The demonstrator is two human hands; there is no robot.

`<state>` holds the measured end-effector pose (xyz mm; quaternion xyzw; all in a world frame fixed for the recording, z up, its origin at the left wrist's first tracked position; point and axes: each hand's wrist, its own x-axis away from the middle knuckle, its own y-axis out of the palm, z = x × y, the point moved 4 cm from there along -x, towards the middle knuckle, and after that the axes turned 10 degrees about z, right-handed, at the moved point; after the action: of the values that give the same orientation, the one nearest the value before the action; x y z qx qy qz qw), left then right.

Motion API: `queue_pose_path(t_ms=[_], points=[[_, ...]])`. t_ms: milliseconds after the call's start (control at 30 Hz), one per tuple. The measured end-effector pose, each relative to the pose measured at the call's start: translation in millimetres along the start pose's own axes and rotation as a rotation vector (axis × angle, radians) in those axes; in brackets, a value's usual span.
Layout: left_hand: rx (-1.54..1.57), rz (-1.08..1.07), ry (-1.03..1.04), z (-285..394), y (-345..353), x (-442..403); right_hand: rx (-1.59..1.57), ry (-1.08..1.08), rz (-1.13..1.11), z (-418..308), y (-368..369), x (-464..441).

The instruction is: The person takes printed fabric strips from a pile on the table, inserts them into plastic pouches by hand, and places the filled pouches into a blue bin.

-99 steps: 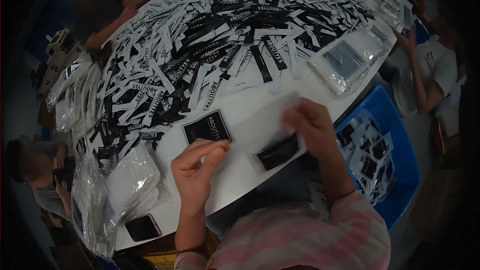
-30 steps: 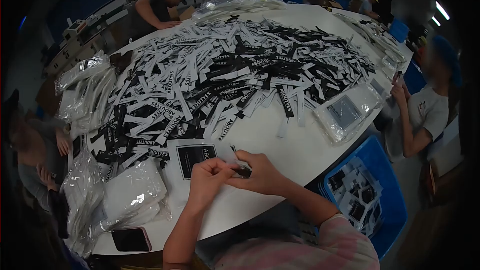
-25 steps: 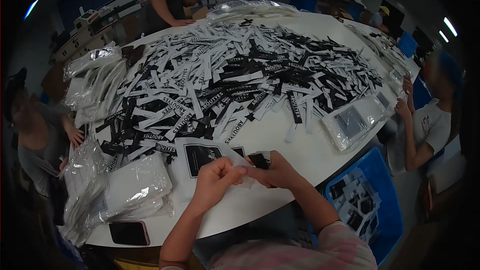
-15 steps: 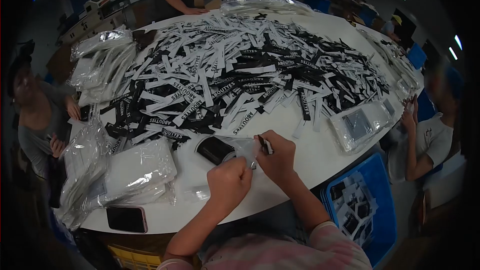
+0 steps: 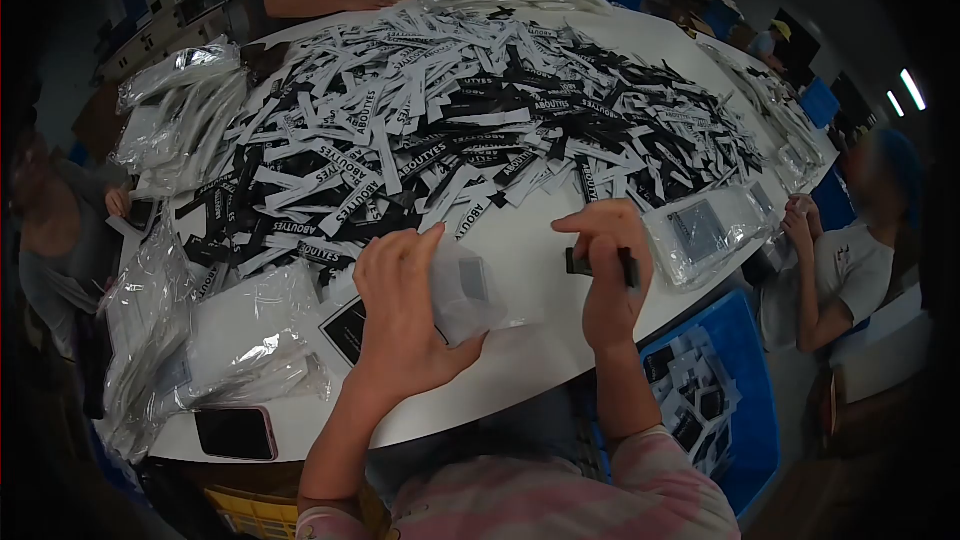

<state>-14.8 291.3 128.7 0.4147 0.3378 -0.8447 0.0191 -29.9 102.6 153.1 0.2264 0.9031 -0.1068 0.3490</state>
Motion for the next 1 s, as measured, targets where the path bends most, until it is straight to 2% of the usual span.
queue_pose_path(t_ms=[33, 100, 167, 233, 267, 400, 467, 500, 567, 633, 700, 767, 833, 867, 933, 967, 1000], points=[[0.014, -0.035, -0.019, -1.3, 1.2, 0.4, 0.022, -0.189, 0.066, -5.9, -1.0, -4.0], [0.029, -0.039, -0.020, -3.1, 3.6, 1.1, 0.124, -0.210, 0.134, -16.0, -10.5, -2.4], [0.044, -0.045, -0.021, -2.4, 4.6, 1.5, 0.029, -0.125, 0.181, -13.9, -17.8, 6.6], [0.046, -0.075, -0.059, -1.1, 4.5, 1.2, 0.075, -0.222, 0.185, -22.0, -14.9, 11.6], [0.045, -0.078, -0.059, -0.7, 4.6, 1.1, 0.086, -0.364, 0.179, -27.5, -11.2, 9.3], [0.081, -0.079, -0.063, -0.1, 3.3, 0.5, 0.082, -0.337, 0.125, -29.9, 0.1, 15.1], [0.089, -0.072, -0.063, 1.7, 3.5, 0.6, -0.134, 0.062, -0.103, -13.1, 7.9, 16.6], [0.110, -0.065, -0.043, 4.3, 3.7, 0.6, -0.132, 0.062, -0.100, -10.0, 10.3, 16.6], [0.136, -0.063, -0.019, 8.6, 5.4, 2.1, -0.126, 0.309, -0.298, 5.7, 29.6, 20.6], [0.040, -0.083, -0.007, 9.9, 7.8, 4.1, -0.074, 0.320, -0.226, 10.3, 35.1, 21.1], [0.035, -0.072, -0.019, 10.2, 6.8, 4.1, 0.102, 0.266, -0.028, 17.2, 30.7, 19.7], [0.029, -0.065, -0.035, 9.7, 6.9, 3.8, 0.085, 0.227, 0.035, 22.6, 31.1, 20.3], [0.003, -0.039, -0.107, 4.9, 8.4, 4.0, 0.195, -0.085, -0.082, 10.5, 36.5, 19.4], [-0.003, -0.042, -0.105, 4.1, 9.2, 3.8, 0.189, -0.082, -0.079, 12.0, 36.7, 19.1], [0.013, -0.011, -0.141, -0.2, 7.4, 3.1, 0.162, -0.269, -0.325, 10.1, 47.6, 24.0], [-0.001, -0.016, -0.142, -1.8, 8.5, 3.2, 0.113, -0.273, -0.438, 7.5, 49.6, 26.0], [0.015, 0.002, -0.122, -1.6, 9.9, 3.5, 0.102, -0.266, -0.435, 4.0, 51.1, 25.8]])
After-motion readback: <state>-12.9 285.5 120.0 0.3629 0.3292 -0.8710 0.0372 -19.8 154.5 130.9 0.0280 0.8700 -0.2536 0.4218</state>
